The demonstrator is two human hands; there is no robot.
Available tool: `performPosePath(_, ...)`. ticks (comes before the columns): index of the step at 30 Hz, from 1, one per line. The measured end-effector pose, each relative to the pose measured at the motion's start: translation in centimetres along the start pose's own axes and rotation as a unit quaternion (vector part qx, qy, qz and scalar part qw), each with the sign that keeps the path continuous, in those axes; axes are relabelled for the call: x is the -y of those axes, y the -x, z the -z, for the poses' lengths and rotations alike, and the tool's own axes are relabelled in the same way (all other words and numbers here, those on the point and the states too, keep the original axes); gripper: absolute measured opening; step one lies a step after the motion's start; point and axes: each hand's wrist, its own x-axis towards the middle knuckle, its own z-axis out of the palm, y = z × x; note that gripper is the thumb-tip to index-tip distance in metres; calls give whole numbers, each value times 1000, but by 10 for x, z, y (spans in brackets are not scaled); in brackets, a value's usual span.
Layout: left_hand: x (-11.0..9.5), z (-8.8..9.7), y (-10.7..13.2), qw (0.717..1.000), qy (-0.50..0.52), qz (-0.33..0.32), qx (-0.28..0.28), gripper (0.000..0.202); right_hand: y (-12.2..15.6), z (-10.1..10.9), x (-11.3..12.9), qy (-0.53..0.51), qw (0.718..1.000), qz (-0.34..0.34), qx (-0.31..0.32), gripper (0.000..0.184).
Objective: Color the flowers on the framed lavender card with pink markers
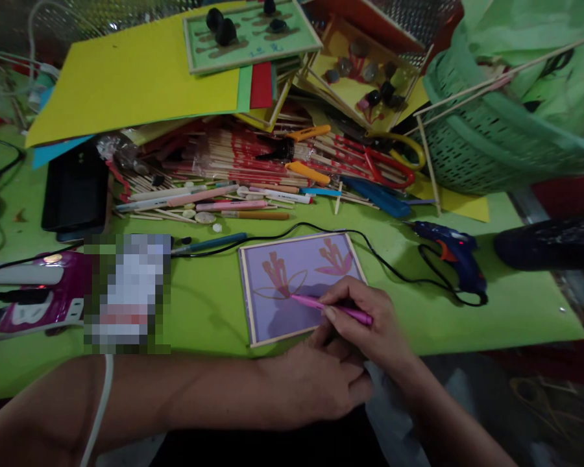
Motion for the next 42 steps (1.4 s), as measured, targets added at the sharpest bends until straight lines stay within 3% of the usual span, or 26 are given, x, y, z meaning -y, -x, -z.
performPosePath(15, 0, -1, 0, 1000, 4, -1, 20, 18, -3, -3, 6, 8, 1000, -15, -18, 6)
performPosePath(23, -1, -8, 1, 999, 25, 2, -22, 13, -4, -4, 1, 16, 1000, -11, -13, 4)
performPosePath(42, 0, -5, 0, 999, 40, -3, 14, 14, -4, -4, 3, 19, 1000, -5, -14, 6)
